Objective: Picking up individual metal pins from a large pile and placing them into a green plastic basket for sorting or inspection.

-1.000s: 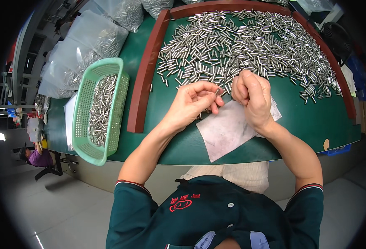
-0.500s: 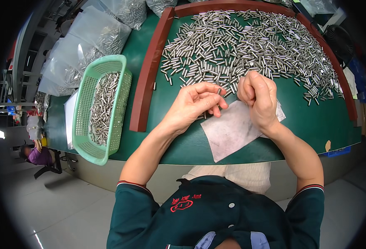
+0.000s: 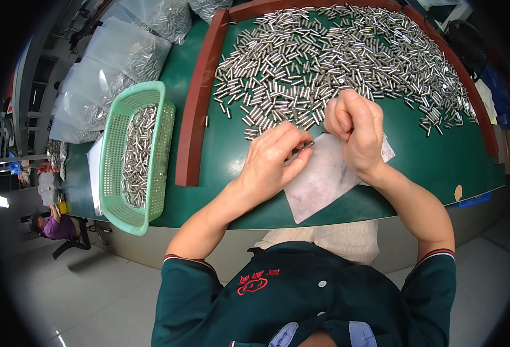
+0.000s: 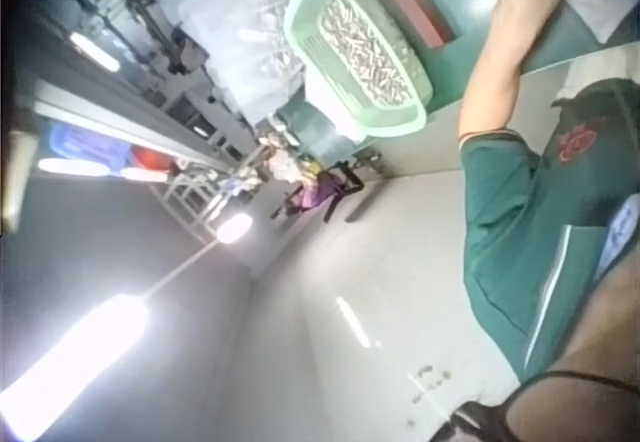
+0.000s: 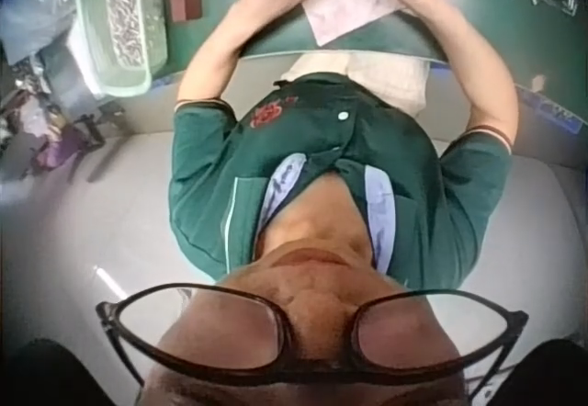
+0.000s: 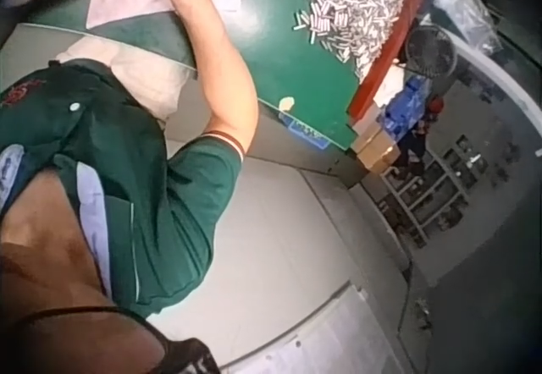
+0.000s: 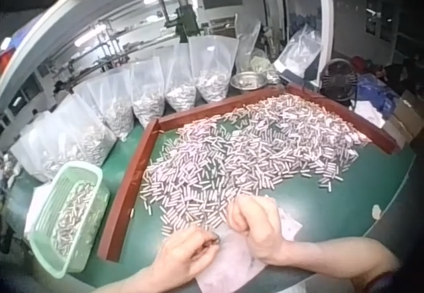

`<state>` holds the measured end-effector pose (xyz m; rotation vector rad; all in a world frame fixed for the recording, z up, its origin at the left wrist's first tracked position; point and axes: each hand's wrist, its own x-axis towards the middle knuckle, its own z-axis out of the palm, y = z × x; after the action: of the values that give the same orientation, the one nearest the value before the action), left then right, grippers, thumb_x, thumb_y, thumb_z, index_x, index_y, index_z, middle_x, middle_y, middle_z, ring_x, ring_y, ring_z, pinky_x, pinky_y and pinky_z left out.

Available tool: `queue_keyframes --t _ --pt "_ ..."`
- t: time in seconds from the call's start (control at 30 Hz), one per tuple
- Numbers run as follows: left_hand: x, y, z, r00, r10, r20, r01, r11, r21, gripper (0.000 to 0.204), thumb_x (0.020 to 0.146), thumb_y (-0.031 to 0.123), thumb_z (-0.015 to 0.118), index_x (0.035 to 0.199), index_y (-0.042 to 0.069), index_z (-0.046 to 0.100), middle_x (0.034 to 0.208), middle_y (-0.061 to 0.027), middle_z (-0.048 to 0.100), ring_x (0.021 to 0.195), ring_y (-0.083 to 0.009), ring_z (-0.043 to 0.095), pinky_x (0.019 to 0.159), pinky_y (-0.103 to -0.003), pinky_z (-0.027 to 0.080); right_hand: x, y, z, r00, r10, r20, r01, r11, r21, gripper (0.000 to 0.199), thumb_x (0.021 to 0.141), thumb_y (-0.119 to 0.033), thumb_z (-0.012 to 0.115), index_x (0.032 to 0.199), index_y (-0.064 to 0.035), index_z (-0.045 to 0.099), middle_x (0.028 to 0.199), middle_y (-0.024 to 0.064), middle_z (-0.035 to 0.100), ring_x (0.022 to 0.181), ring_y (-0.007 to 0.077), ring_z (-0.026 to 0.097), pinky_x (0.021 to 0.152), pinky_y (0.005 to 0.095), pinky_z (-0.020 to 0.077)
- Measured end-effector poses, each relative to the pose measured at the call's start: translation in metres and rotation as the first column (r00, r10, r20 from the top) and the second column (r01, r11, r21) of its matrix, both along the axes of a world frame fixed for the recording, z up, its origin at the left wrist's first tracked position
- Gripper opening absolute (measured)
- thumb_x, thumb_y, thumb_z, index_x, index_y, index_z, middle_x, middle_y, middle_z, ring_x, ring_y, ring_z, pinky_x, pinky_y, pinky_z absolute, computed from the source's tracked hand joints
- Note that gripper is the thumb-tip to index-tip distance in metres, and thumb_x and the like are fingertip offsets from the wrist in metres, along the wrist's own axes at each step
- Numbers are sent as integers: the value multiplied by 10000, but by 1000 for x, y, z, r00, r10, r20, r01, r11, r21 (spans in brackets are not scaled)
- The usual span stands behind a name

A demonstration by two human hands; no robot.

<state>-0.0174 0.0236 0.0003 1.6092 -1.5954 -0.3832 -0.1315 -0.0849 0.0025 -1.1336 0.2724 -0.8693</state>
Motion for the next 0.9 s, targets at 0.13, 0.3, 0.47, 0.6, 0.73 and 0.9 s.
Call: queue_keyframes --t 0.13,0.3,0.47,0.6,0.73,0.9 --pt "-2 1 -12 980 -44 194 61 994 -86 136 635 5 654 737 44 573 655 -42 522 507 -178 482 474 -283 377 -3 1 13 994 6 105 -10 999 33 368 887 -176 340 538 -71 292 478 -7 301 438 64 246 413 224 212" --pt "-9 2 -13 938 -8 346 35 997 -73 103 631 23 655 692 52 578 613 -38 513 501 -200 482 492 -306 341 -4 6 19 1000 22 -13 -18 964 266 395 906 -225 290 526 -120 261 414 -20 242 393 82 163 398 249 178" --pt "-14 1 -16 934 49 355 -32 998 -52 113 632 37 645 625 54 533 595 -57 468 528 -231 485 510 -327 345 -4 8 18 999 9 -35 4 933 360 386 900 -221 281 527 -125 254 413 -22 238 383 77 154 383 246 157" --pt "-14 1 -15 932 52 359 -38 998 -48 97 633 27 651 642 49 557 590 -49 488 499 -211 478 491 -308 342 -3 7 18 997 -4 -73 31 927 373 357 877 -198 296 530 -119 261 414 -22 240 380 68 158 378 241 148" --pt "-15 -3 -17 939 49 341 -38 998 -40 83 633 16 655 655 40 579 588 -42 504 464 -190 463 470 -287 343 -4 7 19 994 4 -106 39 917 398 355 875 -196 300 531 -115 265 411 -23 241 378 68 155 378 243 148" --pt "-16 0 -16 944 53 325 -50 999 -17 108 641 29 650 643 48 544 596 -56 477 512 -229 482 493 -323 350 -3 6 17 995 33 -96 9 912 410 376 883 -208 312 521 -117 266 407 -25 244 379 68 157 379 243 149"
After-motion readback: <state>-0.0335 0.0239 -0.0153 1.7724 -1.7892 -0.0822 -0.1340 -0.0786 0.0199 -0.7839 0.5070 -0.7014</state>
